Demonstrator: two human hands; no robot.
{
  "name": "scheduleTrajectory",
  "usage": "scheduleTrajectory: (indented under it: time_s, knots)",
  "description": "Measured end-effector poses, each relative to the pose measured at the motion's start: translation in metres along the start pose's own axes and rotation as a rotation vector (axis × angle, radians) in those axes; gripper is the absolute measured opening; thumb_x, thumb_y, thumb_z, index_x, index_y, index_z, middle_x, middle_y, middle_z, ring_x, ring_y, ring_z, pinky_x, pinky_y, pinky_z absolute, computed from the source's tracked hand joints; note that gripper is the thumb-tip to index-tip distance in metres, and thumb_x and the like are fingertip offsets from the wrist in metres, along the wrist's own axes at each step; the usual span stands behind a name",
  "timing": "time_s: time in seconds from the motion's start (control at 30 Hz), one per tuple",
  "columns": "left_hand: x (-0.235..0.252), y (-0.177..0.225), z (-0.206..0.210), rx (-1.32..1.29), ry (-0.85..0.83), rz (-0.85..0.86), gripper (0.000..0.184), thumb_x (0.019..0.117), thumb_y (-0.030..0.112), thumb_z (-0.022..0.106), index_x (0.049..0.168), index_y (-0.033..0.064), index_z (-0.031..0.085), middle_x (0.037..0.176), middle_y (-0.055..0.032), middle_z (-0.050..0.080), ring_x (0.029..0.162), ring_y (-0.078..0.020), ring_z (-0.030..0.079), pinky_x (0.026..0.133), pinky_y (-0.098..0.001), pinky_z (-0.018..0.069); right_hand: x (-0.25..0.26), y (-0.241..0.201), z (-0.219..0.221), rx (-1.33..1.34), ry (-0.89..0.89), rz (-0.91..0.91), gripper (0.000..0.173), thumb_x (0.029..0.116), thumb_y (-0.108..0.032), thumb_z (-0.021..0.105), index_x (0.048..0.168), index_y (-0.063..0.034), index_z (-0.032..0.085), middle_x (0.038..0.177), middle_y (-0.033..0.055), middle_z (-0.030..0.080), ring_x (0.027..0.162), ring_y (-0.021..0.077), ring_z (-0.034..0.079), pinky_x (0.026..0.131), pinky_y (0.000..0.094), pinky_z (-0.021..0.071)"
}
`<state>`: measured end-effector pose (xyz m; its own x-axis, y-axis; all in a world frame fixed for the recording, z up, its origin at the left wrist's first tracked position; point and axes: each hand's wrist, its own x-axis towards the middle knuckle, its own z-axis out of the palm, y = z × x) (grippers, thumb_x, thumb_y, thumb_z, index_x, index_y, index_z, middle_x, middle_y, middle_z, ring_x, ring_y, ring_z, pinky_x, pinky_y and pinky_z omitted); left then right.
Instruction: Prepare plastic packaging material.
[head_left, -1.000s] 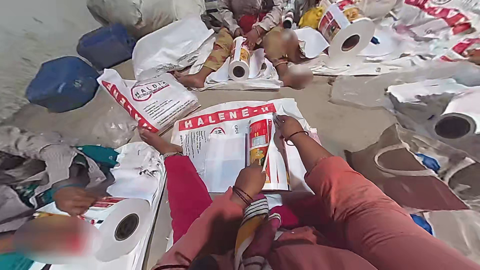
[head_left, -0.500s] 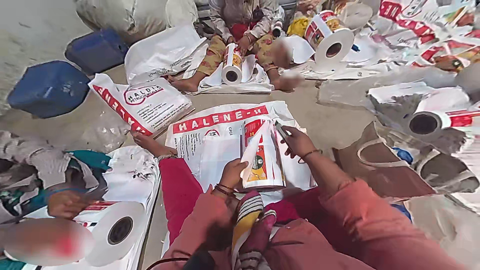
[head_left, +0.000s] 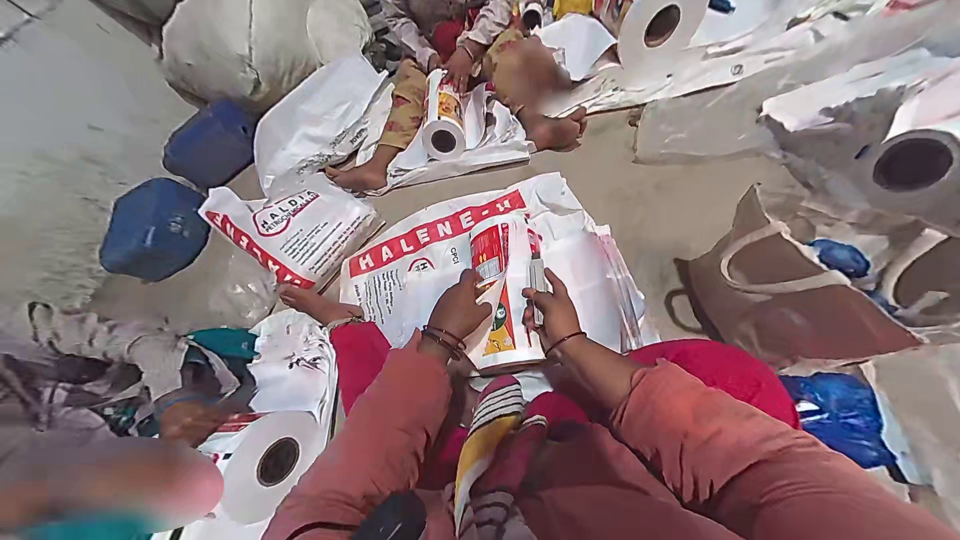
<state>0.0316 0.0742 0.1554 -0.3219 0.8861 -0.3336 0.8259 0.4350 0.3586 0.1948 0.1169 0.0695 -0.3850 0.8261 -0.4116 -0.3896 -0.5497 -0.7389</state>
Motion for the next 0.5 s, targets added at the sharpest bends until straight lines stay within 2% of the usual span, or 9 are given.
scheduleTrajectory:
  time_s: [0.03,0.1,0.13,0.2,0.23,0.33,0.4,0.5]
  knots:
    - [0.008,0.011,0.002,0.038,0.010,0.016,0.064,0.0953,0.030,0.072,0.149,0.0086,0.044,0.115,-0.0154,0.073,0.102,-0.0355,0.071,0.093,-0.0607,0.0545,0.000,0.000,-0.002,0.020,-0.015,0.009,0.068,0.1055,-0.010,0.053,0.163,-0.0226,0.020,0.106,0.0150,0.064,0.055,0.0151,0.057,0.049,0.0271,0.0496]
    - [0.023,0.036,0.008,0.138,0.062,0.003,0.071,0.0960,0.042,0.070,0.151,0.0086,0.041,0.108,-0.0157,0.074,0.098,-0.0366,0.072,0.088,-0.0624,0.0555,0.000,-0.003,-0.003,0.057,-0.038,0.022,0.067,0.1055,-0.009,0.053,0.163,-0.0223,0.021,0.105,0.0153,0.063,0.055,0.0149,0.056,0.048,0.0266,0.0490]
    - [0.031,0.048,0.012,0.198,0.090,-0.024,0.070,0.0945,0.039,0.071,0.149,0.0062,0.042,0.107,-0.0189,0.072,0.098,-0.0392,0.071,0.085,-0.0635,0.0554,0.000,-0.005,-0.003,0.069,-0.049,0.027,0.068,0.1054,-0.009,0.054,0.163,-0.0220,0.021,0.106,0.0155,0.063,0.055,0.0151,0.057,0.048,0.0266,0.0493]
    - [0.049,0.061,0.020,0.274,0.147,-0.100,0.063,0.0894,0.028,0.071,0.142,0.0009,0.049,0.118,-0.0255,0.068,0.103,-0.0443,0.069,0.084,-0.0658,0.0553,0.000,-0.006,-0.005,0.086,-0.063,0.045,0.070,0.1050,-0.009,0.054,0.164,-0.0223,0.019,0.111,0.0165,0.063,0.056,0.0153,0.057,0.047,0.0264,0.0488]
    - [0.057,0.064,0.021,0.291,0.165,-0.138,0.061,0.0882,0.029,0.072,0.137,-0.0008,0.051,0.123,-0.0274,0.065,0.105,-0.0461,0.068,0.083,-0.0665,0.0550,-0.001,-0.005,-0.007,0.095,-0.069,0.053,0.070,0.1050,-0.009,0.054,0.164,-0.0227,0.018,0.114,0.0170,0.063,0.056,0.0153,0.057,0.047,0.0263,0.0486]
    - [0.079,0.071,0.012,0.361,0.118,-0.188,0.061,0.0913,0.037,0.067,0.136,-0.0030,0.055,0.136,-0.0288,0.058,0.115,-0.0473,0.065,0.090,-0.0665,0.0537,-0.001,-0.004,-0.009,0.121,-0.081,0.060,0.071,0.1048,-0.009,0.055,0.164,-0.0243,0.019,0.119,0.0180,0.061,0.055,0.0158,0.058,0.047,0.0273,0.0503]
    - [0.088,0.077,0.007,0.421,0.083,-0.188,0.054,0.0930,0.033,0.064,0.133,-0.0029,0.058,0.137,-0.0283,0.057,0.117,-0.0457,0.064,0.091,-0.0661,0.0533,-0.002,-0.004,-0.007,0.120,-0.088,0.073,0.071,0.1047,-0.008,0.055,0.164,-0.0245,0.020,0.117,0.0176,0.061,0.055,0.0158,0.058,0.047,0.0272,0.0507]
    - [0.098,0.091,0.002,0.506,0.054,-0.190,0.043,0.0945,0.026,0.062,0.123,-0.0057,0.065,0.128,-0.0296,0.063,0.118,-0.0460,0.064,0.091,-0.0684,0.0519,-0.002,-0.004,-0.005,0.120,-0.104,0.087,0.071,0.1051,-0.009,0.055,0.164,-0.0249,0.019,0.119,0.0179,0.061,0.056,0.0158,0.059,0.047,0.0270,0.0507]
